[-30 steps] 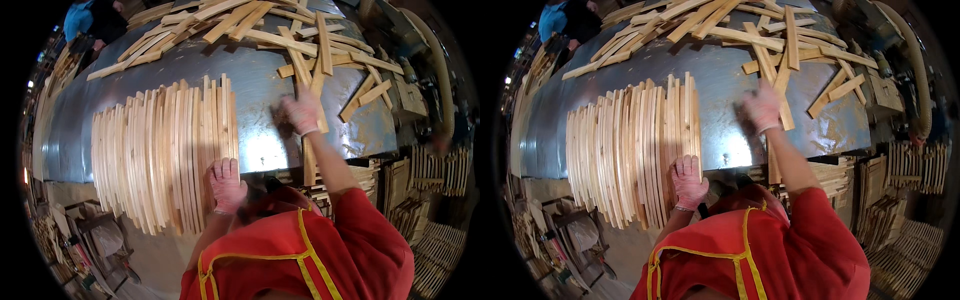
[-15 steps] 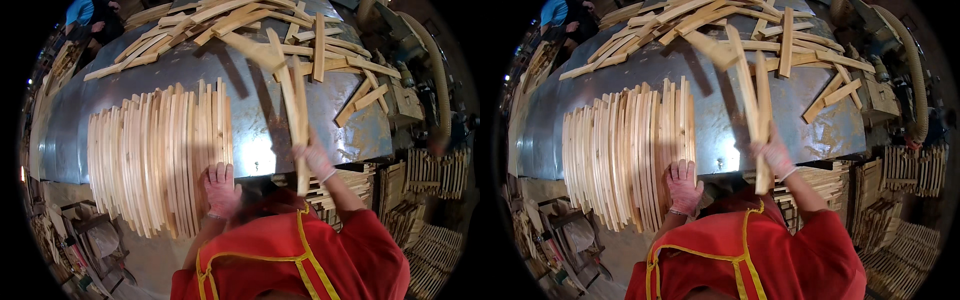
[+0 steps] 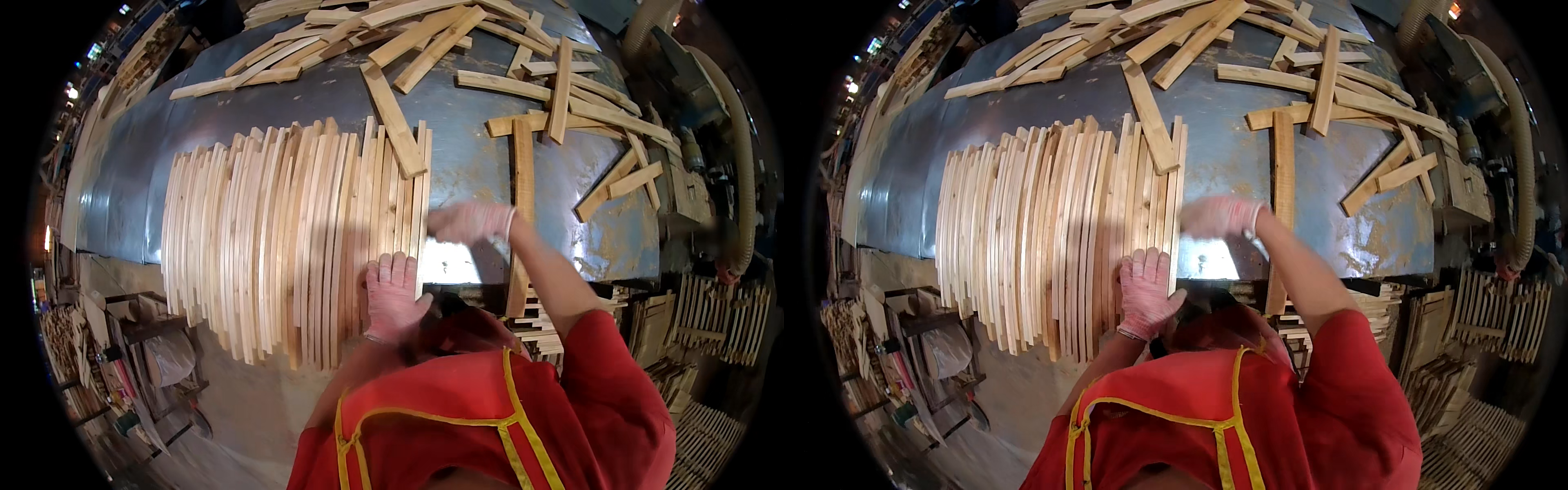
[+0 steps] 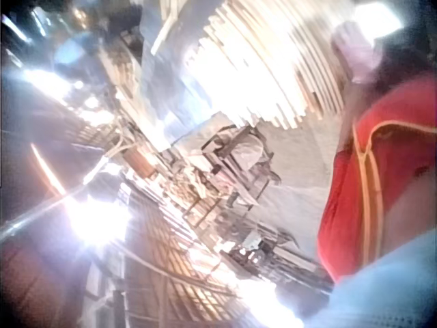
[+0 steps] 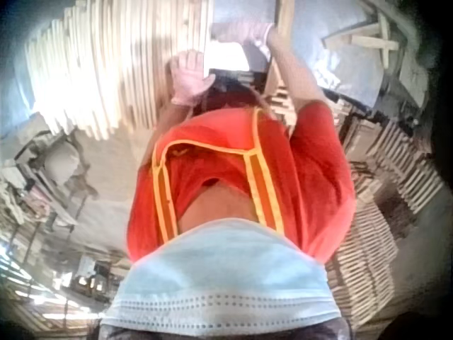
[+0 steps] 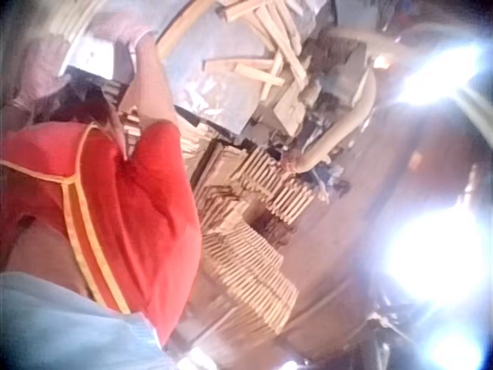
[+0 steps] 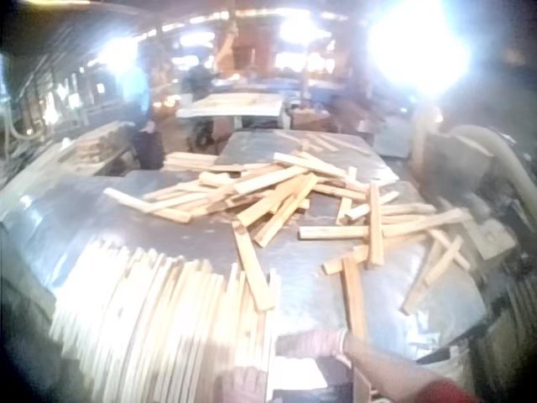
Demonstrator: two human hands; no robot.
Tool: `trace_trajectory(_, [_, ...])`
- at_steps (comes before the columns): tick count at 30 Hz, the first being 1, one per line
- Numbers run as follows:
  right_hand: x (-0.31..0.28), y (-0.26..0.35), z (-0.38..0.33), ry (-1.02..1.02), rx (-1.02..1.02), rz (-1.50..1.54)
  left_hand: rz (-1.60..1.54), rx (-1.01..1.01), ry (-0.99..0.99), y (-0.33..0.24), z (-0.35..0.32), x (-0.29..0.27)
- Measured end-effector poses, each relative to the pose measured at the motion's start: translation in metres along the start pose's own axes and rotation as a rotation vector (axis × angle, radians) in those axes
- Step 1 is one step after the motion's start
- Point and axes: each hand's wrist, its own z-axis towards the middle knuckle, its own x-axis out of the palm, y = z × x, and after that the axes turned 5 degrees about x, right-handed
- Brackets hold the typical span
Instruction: The person sorts thin wooden strips on a metal table, picking them up one by one from a disorganized pile and placing them into a neat stack. The person repeatedly moves strips from the right side of the table to the left, aligning them into a growing pile.
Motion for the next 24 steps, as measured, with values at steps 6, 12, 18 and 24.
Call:
trace_trajectory(6, [-0.09, 0.043, 0.062, -1.171, 0.318, -0.175, -0.033, -0.018, -0.026, -0.004, 0.002, 0.001])
trace_trajectory(12, [-0.111, 0.022, 0.059, -0.925, 0.187, 0.386, -0.097, -0.02, -0.134, -0.004, -0.002, 0.003])
trace_trajectory(18, [0.009, -0.01, -0.027, -0.746, 0.043, 1.132, -0.096, -0.05, -0.123, -0.007, 0.004, -0.002])
trace_trajectory(24, [0.138, 0.006, -0.007, -0.683, 0.39, 0.862, -0.036, -0.006, -0.13, -0.005, 0.0, 0.0])
